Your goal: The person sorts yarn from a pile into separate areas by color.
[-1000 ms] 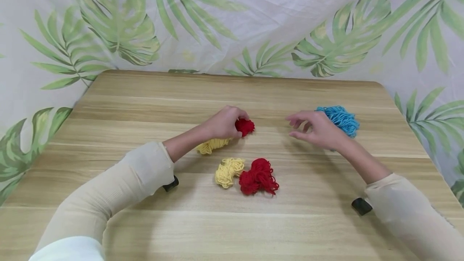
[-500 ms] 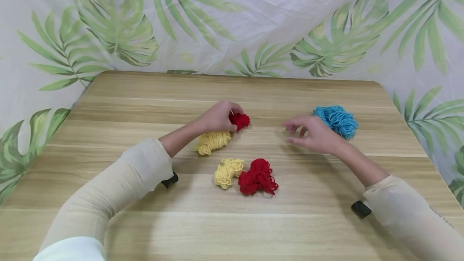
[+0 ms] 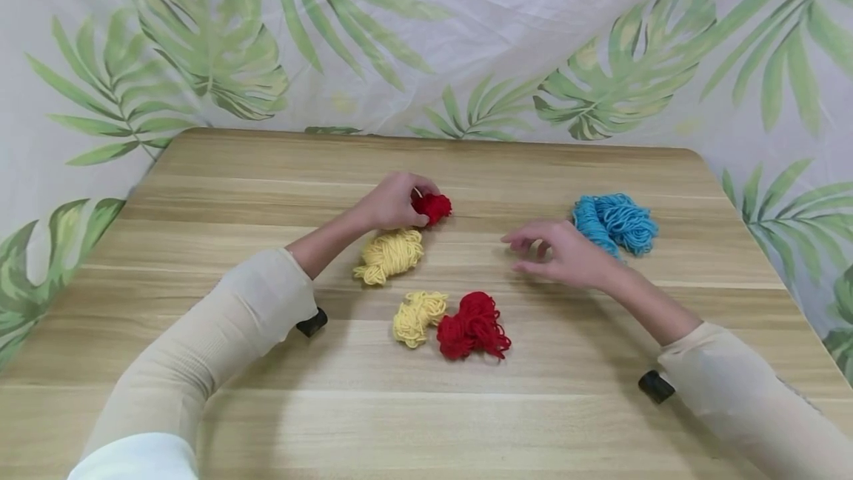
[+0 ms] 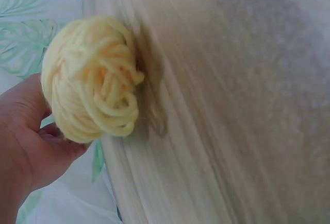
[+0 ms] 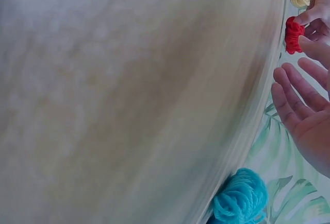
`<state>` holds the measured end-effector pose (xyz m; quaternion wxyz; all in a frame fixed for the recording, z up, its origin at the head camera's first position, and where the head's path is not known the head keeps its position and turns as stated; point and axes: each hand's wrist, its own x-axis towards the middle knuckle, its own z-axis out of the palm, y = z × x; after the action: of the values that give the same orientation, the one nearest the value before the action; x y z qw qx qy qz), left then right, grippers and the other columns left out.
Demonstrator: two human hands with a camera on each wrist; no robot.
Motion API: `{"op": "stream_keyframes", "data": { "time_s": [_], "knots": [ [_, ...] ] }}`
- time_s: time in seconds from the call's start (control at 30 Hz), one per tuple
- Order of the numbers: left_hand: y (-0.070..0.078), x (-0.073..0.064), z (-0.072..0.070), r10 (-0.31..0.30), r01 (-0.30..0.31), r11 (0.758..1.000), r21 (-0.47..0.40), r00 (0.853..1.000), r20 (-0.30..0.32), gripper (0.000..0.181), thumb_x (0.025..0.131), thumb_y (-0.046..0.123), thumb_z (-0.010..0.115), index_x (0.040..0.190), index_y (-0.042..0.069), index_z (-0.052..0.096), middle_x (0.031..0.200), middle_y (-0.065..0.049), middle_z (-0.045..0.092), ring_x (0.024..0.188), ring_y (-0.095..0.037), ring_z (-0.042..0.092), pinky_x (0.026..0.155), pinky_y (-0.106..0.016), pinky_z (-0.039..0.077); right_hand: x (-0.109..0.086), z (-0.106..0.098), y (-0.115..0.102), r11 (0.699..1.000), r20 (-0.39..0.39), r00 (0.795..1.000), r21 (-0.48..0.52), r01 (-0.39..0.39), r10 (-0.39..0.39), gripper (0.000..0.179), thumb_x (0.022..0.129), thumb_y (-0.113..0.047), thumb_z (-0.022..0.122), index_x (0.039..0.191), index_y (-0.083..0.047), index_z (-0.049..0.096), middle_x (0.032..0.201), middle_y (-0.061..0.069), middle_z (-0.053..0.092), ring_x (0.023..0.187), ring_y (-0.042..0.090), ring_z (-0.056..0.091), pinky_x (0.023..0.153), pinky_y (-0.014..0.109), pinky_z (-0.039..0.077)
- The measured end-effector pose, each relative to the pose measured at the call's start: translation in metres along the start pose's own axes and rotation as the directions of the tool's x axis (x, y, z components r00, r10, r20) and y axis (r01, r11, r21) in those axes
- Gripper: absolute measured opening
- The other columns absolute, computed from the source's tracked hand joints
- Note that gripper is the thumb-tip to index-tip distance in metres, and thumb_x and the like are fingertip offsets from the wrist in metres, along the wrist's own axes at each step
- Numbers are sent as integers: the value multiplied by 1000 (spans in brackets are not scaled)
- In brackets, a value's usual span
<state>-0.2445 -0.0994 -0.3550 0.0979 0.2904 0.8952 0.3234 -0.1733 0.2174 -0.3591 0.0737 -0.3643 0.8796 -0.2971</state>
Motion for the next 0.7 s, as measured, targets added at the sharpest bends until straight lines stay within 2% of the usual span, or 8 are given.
{"op": "stream_keyframes", "data": {
  "time_s": [0.53,0.7],
  "knots": [
    [-14,13,-8,-50,48,998,-46,997,-57,41,81,-2,79,120,-9,69,111,-25,70,102,-34,65,90,-41,54,0,2,-6,999,6,1000,48,-6,6,37,91,-10,81,124,3,71,106,10,76,97,24,70,78,41,61],
    [-17,18,-11,-75,71,996,-52,994,-75,40,81,-1,79,119,-9,69,109,-24,68,100,-33,63,90,-40,53,1,1,-9,999,6,1000,45,-2,2,39,90,-9,82,125,2,72,106,9,76,97,22,70,78,38,61]
  ]
}}
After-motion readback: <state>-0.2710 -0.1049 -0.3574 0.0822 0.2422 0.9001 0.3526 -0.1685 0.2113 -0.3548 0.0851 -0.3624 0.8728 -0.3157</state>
